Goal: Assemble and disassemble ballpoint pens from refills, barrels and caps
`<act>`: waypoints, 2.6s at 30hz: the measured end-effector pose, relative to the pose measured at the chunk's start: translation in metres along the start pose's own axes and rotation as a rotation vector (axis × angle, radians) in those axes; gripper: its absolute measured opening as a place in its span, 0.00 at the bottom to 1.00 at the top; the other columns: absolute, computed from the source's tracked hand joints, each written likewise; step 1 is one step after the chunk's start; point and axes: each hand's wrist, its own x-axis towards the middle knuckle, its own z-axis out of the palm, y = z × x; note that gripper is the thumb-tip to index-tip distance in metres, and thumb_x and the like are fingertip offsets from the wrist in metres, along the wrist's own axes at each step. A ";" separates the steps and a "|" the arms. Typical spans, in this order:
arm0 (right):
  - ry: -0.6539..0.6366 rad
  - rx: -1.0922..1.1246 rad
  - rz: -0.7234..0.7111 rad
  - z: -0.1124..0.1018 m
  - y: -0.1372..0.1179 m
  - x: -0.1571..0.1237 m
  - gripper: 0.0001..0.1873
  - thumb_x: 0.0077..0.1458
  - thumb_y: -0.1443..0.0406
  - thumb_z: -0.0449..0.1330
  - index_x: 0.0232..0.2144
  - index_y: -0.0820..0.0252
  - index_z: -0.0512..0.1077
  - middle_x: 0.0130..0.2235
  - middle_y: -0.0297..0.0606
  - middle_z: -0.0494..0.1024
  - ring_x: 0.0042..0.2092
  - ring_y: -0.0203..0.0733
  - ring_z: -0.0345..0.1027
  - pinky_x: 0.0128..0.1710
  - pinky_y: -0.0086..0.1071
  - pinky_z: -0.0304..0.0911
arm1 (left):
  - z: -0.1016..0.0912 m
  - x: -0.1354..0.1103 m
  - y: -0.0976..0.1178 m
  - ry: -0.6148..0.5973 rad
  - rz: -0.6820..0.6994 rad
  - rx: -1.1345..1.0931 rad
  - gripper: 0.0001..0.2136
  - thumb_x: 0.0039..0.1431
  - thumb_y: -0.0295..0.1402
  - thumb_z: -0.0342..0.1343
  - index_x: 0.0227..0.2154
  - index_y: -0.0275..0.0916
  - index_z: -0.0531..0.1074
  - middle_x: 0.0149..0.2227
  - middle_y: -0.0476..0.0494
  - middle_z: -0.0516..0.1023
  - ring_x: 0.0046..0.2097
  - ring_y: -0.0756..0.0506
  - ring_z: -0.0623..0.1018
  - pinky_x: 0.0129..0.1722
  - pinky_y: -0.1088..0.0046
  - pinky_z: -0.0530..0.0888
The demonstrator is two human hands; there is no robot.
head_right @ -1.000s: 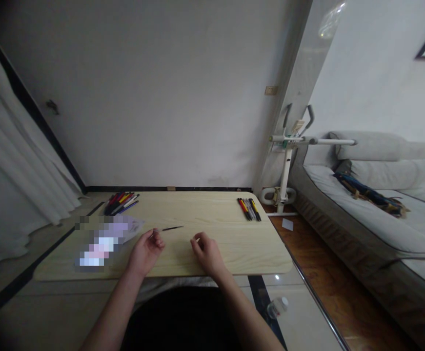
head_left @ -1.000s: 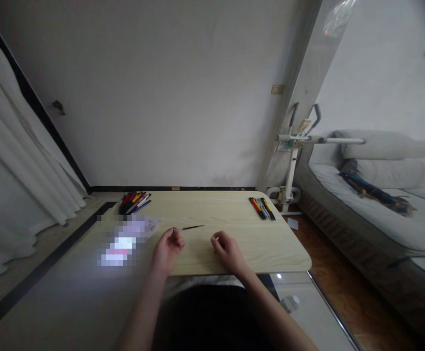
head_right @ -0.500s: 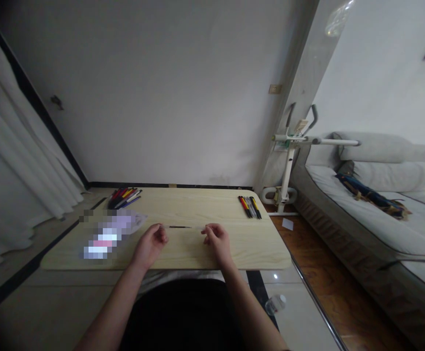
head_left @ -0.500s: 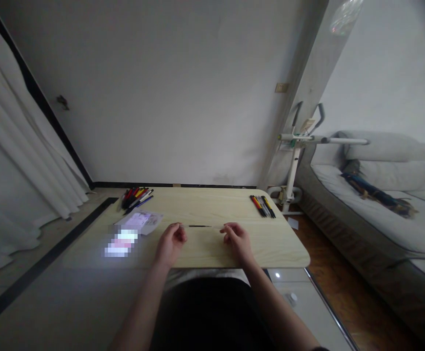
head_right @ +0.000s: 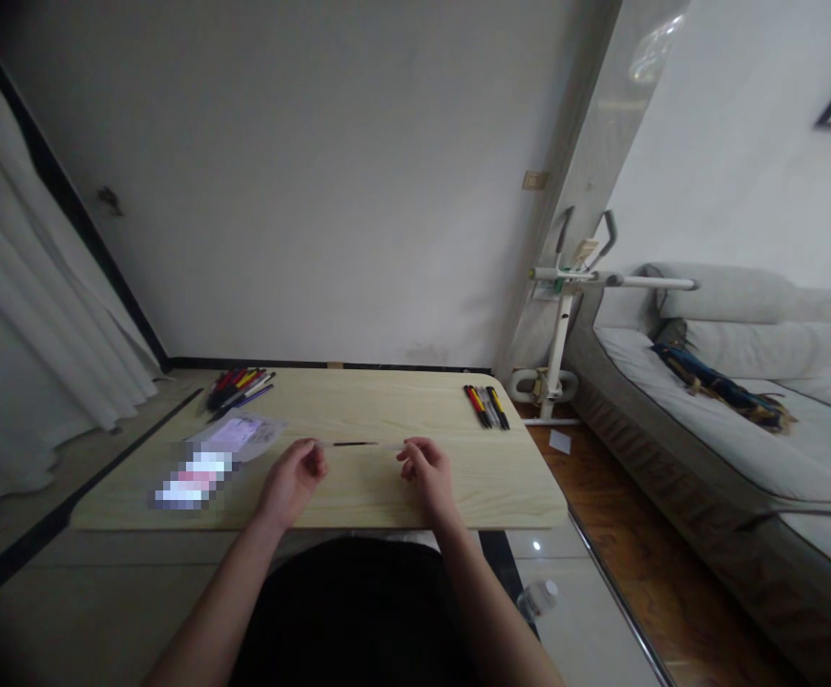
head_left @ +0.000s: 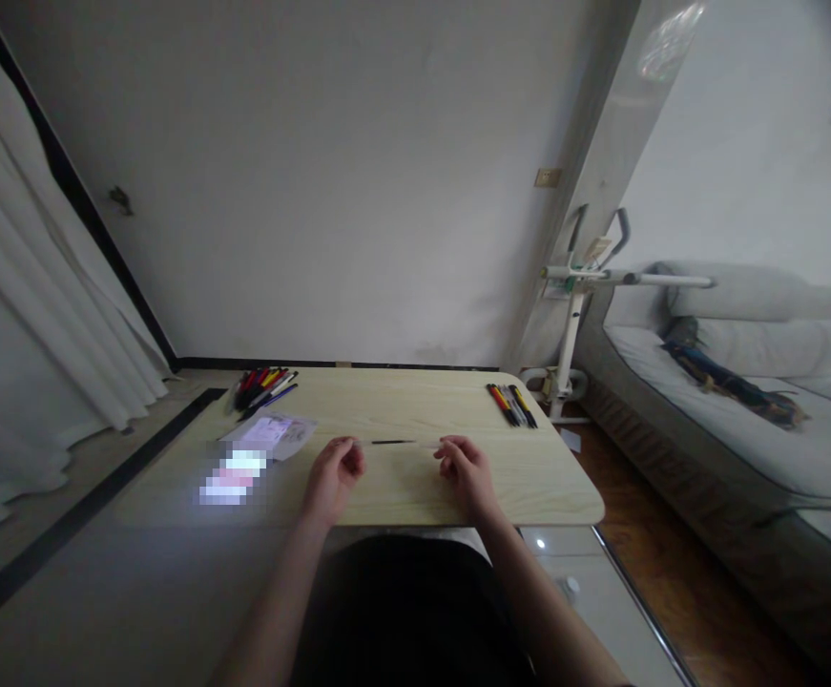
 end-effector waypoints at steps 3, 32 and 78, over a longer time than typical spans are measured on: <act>0.022 -0.006 -0.004 0.000 0.000 0.000 0.12 0.46 0.57 0.59 0.30 0.60 0.69 0.23 0.33 0.72 0.19 0.30 0.57 0.19 0.25 0.52 | 0.001 0.000 0.000 0.001 0.017 0.007 0.06 0.46 0.29 0.57 0.28 0.36 0.68 0.22 0.51 0.70 0.24 0.53 0.69 0.23 0.78 0.64; 0.050 -0.062 -0.016 0.002 -0.003 -0.002 0.15 0.48 0.53 0.56 0.29 0.60 0.68 0.24 0.34 0.73 0.19 0.30 0.59 0.20 0.26 0.54 | 0.005 -0.003 0.001 0.039 0.031 0.063 0.07 0.43 0.30 0.58 0.27 0.35 0.67 0.21 0.51 0.69 0.23 0.53 0.68 0.22 0.78 0.64; 0.016 -0.036 0.036 0.002 -0.005 -0.007 0.15 0.47 0.55 0.58 0.32 0.60 0.70 0.30 0.40 0.76 0.23 0.35 0.65 0.21 0.28 0.58 | 0.004 -0.008 0.003 0.026 0.016 0.078 0.08 0.43 0.32 0.58 0.27 0.36 0.66 0.21 0.50 0.69 0.23 0.53 0.69 0.22 0.77 0.63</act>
